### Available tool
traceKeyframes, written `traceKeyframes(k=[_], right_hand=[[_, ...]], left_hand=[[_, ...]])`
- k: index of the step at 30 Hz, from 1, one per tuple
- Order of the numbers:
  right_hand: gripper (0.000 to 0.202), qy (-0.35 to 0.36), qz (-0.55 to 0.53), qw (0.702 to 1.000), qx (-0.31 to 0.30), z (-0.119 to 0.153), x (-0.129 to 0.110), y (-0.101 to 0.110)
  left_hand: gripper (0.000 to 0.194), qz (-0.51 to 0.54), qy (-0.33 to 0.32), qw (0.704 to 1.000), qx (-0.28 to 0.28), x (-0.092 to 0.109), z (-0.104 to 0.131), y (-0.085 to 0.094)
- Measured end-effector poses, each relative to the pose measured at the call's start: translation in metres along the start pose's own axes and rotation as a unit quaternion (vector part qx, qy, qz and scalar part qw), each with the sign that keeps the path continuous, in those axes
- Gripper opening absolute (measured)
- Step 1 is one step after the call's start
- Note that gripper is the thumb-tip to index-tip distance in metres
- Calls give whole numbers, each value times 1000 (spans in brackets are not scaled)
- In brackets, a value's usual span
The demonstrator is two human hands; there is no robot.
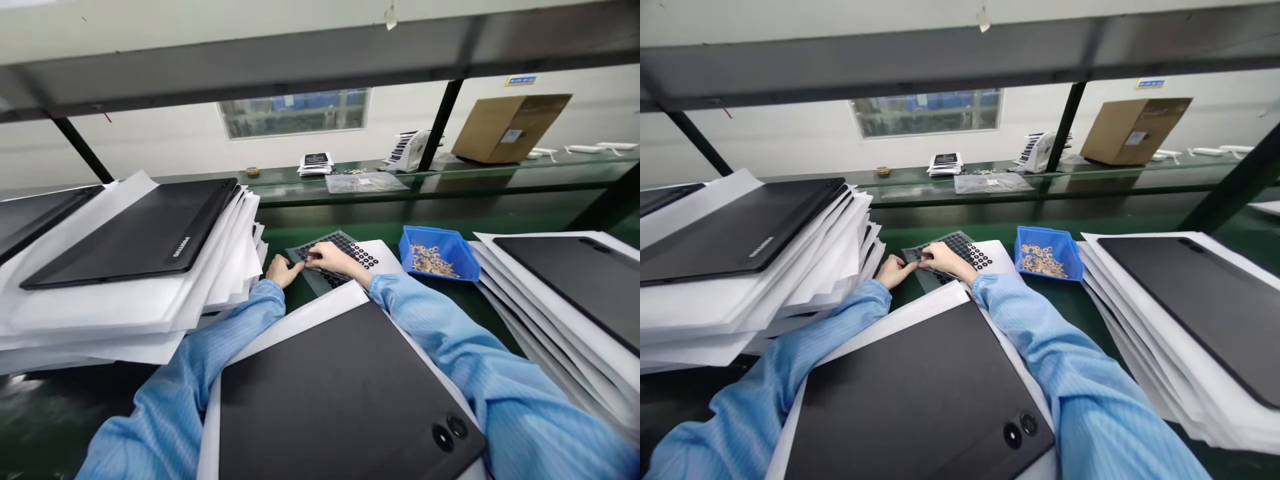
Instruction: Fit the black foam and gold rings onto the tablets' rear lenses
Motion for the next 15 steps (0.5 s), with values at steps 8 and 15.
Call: traceKeyframes(k=[8,15], right_hand=[[17,-21,-52,998,21,6,5,4],[18,-94,-3,992,79,6,20,3]], left_hand=[[26,60,-21,994,-89,2,4,-29],[26,94,-26,987,-131,-1,-2,-36]])
Point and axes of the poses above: each hand's wrist, its own z-axis away from the middle knuckle, its own y-axis out of the back of the hand, x = y × z, the point moved 6 cm from there along -z, towards the middle knuckle, and after that the axes turned 9 degrees about y, right-handed, at the moved point
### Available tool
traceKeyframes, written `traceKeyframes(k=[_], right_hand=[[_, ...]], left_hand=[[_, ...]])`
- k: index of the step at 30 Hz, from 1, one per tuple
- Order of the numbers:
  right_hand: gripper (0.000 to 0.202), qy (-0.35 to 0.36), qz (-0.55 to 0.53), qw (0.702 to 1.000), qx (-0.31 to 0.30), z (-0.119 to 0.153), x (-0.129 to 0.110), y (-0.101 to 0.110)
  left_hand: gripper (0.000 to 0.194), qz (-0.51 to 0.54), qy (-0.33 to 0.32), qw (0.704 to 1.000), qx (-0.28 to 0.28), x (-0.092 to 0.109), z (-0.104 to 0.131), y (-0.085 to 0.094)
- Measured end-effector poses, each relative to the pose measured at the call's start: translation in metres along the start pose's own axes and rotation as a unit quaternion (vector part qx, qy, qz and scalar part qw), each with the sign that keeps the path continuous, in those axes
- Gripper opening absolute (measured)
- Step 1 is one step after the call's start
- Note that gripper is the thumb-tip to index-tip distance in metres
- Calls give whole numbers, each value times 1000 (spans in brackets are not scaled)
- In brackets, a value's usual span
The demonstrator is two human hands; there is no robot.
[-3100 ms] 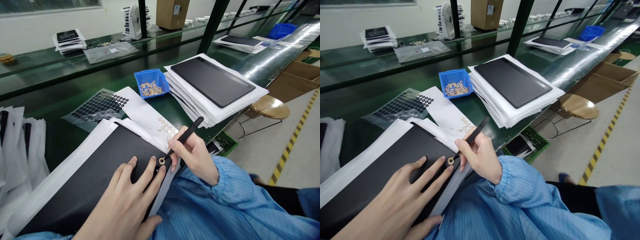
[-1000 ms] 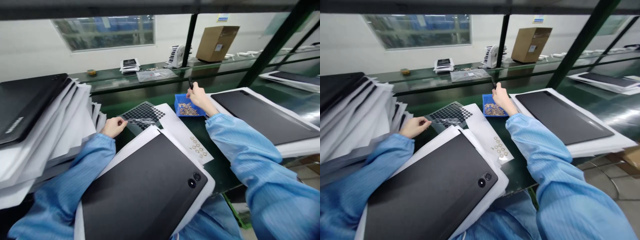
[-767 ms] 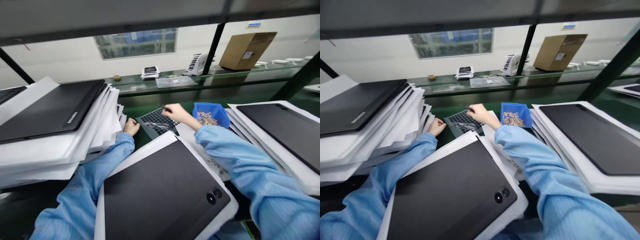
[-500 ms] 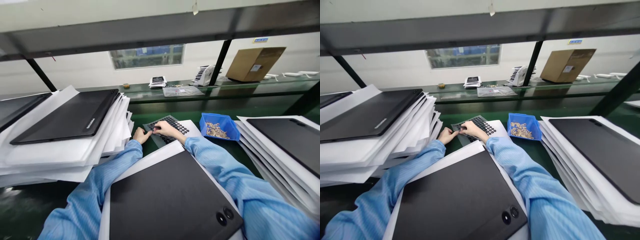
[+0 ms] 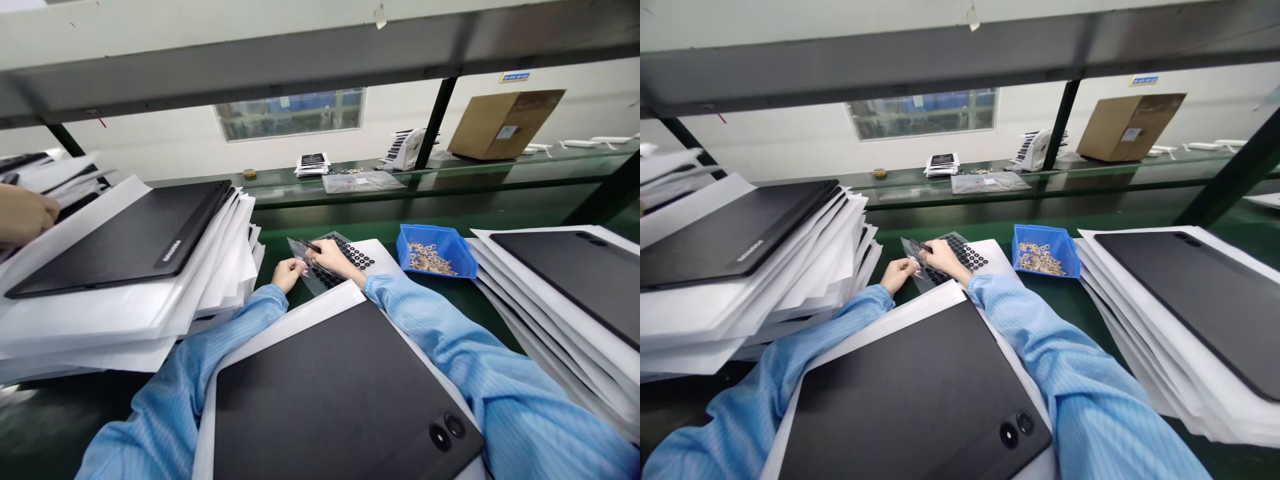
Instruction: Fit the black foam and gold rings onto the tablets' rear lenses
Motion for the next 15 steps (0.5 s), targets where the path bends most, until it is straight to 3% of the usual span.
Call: traceKeyframes(k=[6,9,15], right_hand=[[15,-33,63,995,64,2,11,13],[18,24,76,995,64,3,-1,13],[18,173,63,982,-35,10,-30,3]], left_hand=[[27,5,8,1000,-11,0,1,-1],[27,12,10,1000,-5,2,2,0],[27,34,18,999,15,0,-1,3]])
Point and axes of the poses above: each hand's wrist, its own z-axis away from the middle knuckle, its own y-axis out of the back of the hand, x = y × z, the point moved 6 cm from there along -z, towards the middle knuckle, and after that the axes turned 9 degrees about y, right-handed, at the moved point
